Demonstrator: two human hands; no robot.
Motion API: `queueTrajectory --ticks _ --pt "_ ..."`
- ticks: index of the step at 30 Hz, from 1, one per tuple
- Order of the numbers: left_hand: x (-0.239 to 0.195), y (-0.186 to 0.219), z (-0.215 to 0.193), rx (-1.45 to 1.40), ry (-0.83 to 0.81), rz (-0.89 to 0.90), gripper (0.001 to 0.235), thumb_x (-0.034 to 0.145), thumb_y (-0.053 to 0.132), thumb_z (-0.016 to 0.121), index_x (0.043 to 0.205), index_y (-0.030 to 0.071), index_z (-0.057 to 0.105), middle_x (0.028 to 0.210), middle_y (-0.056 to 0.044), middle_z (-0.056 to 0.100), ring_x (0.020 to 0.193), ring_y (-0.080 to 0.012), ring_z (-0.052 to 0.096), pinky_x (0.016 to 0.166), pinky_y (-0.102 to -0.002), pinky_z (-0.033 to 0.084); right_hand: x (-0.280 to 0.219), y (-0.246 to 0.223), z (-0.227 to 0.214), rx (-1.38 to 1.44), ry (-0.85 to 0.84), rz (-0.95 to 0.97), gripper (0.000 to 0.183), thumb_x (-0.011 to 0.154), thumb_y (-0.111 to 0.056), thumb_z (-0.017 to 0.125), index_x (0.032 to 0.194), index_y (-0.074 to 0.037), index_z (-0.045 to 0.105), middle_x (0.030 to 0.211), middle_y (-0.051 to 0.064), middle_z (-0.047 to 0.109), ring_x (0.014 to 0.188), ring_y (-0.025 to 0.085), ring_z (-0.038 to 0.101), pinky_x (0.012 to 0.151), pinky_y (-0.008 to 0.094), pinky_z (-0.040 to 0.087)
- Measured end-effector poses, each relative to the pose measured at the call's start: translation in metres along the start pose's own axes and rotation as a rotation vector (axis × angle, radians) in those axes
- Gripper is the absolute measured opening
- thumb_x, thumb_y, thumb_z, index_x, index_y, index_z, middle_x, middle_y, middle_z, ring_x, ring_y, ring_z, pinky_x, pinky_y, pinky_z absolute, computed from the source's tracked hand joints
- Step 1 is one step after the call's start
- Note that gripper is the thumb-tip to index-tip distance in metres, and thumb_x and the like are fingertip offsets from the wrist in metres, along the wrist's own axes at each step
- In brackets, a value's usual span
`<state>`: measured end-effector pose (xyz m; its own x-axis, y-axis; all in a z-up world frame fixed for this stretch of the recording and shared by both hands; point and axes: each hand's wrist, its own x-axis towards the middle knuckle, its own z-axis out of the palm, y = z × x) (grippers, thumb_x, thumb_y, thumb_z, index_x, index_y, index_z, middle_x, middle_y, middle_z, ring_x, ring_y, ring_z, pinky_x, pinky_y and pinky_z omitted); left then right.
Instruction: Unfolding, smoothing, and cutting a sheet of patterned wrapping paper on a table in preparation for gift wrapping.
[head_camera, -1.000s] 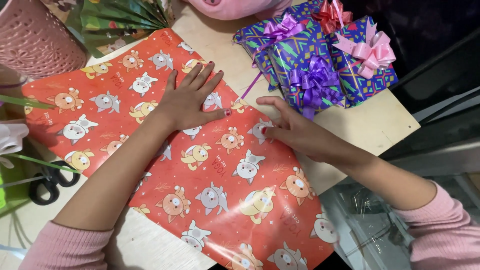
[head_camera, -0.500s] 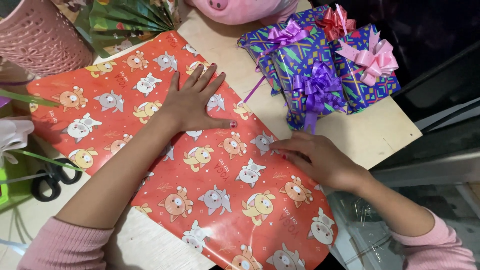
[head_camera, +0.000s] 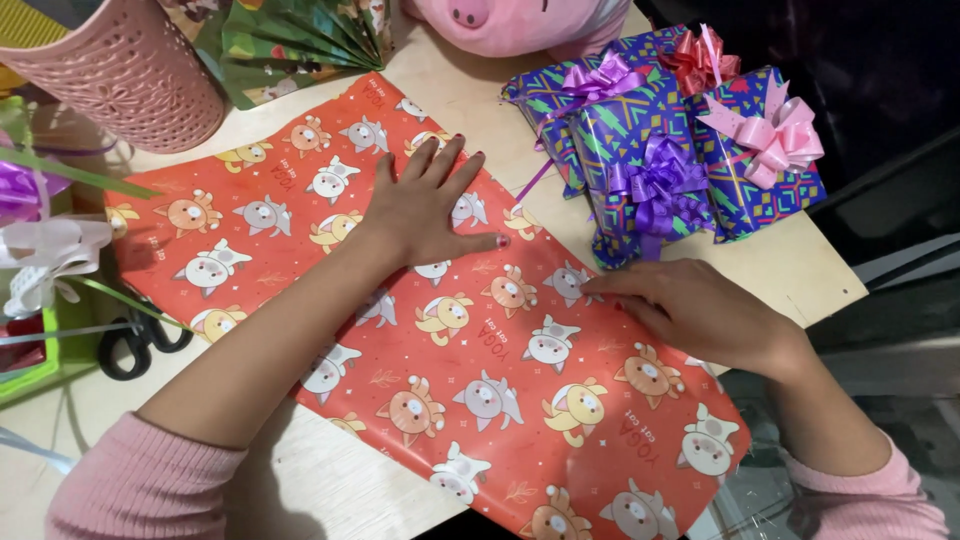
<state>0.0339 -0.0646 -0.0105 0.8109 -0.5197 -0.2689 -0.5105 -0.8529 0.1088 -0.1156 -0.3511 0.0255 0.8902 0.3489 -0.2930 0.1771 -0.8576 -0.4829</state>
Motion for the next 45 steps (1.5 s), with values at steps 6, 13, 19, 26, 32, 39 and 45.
queueTrajectory --ticks 6,13,19,26,32,39,45 --pt "0.028 -0.038 0.016 -0.052 0.501 0.291 0.038 0.104 0.040 0.044 0.129 0.018 0.062 0.127 -0.007 0.058 0.121 -0.0354 0.043 0.088 -0.054 0.041 -0.017 0.022 0.003 -0.095 0.101 -0.121 0.044 0.097 -0.011 0.045 0.133 -0.024 0.066 0.140 -0.006 0.068 0.120 0.019 0.068 0.095 0.038 0.051" --pt "0.035 -0.042 0.016 -0.108 0.514 0.434 0.042 0.090 0.030 0.053 0.130 0.016 0.058 0.134 -0.005 0.061 0.146 -0.0387 0.033 0.113 -0.062 0.021 -0.056 -0.006 -0.011 -0.004 0.320 -0.137 0.045 0.098 -0.008 0.048 0.136 -0.020 0.067 0.105 0.004 0.065 0.089 0.020 0.068 0.077 0.033 0.049" --pt "0.043 -0.044 0.018 -0.047 0.444 0.418 0.058 0.085 0.041 0.054 0.138 0.019 0.059 0.139 -0.007 0.054 0.146 -0.0373 0.027 0.117 -0.070 0.008 -0.059 -0.007 -0.030 -0.124 0.370 -0.105 0.042 0.099 -0.014 0.054 0.137 -0.023 0.071 0.086 0.001 0.062 0.070 0.017 0.062 0.071 0.031 0.045" --pt "0.045 -0.050 -0.001 -0.069 0.382 0.332 0.051 0.071 0.044 0.069 0.112 0.013 0.061 0.124 -0.010 0.057 0.147 -0.0387 0.031 0.120 -0.070 0.002 -0.026 0.006 -0.074 -0.131 0.288 -0.296 0.037 0.097 -0.015 0.059 0.132 -0.018 0.072 0.103 0.001 0.076 0.086 0.012 0.072 0.077 0.028 0.051" --pt "0.005 -0.051 -0.044 -0.115 0.145 0.175 0.030 0.077 0.041 0.058 0.089 0.013 0.057 0.071 0.000 0.065 0.084 -0.0310 0.067 0.126 -0.058 0.009 -0.009 0.028 -0.100 0.083 0.150 0.001 0.064 0.076 -0.018 0.083 0.139 -0.025 0.075 0.082 -0.003 0.069 0.052 0.012 0.035 0.042 0.028 0.037" --pt "-0.059 -0.079 -0.042 -0.150 0.130 -0.007 0.040 0.084 0.049 0.061 0.098 0.011 0.057 0.081 -0.012 0.070 0.079 -0.0407 0.062 0.073 -0.048 0.045 0.024 -0.009 -0.121 0.028 -0.151 0.082 0.063 0.077 -0.015 0.080 0.137 -0.033 0.073 0.135 -0.014 0.083 0.113 0.004 0.082 0.087 0.026 0.069" --pt "-0.097 -0.098 -0.015 0.061 0.155 -0.131 0.060 0.088 0.069 0.052 0.099 0.011 0.064 0.092 -0.010 0.069 0.082 -0.0379 0.069 0.090 -0.049 0.044 0.051 -0.063 -0.117 -0.241 -0.180 0.053 0.053 0.081 -0.028 0.081 0.132 -0.043 0.081 0.059 0.003 0.075 0.051 0.014 0.051 0.052 0.029 0.040"
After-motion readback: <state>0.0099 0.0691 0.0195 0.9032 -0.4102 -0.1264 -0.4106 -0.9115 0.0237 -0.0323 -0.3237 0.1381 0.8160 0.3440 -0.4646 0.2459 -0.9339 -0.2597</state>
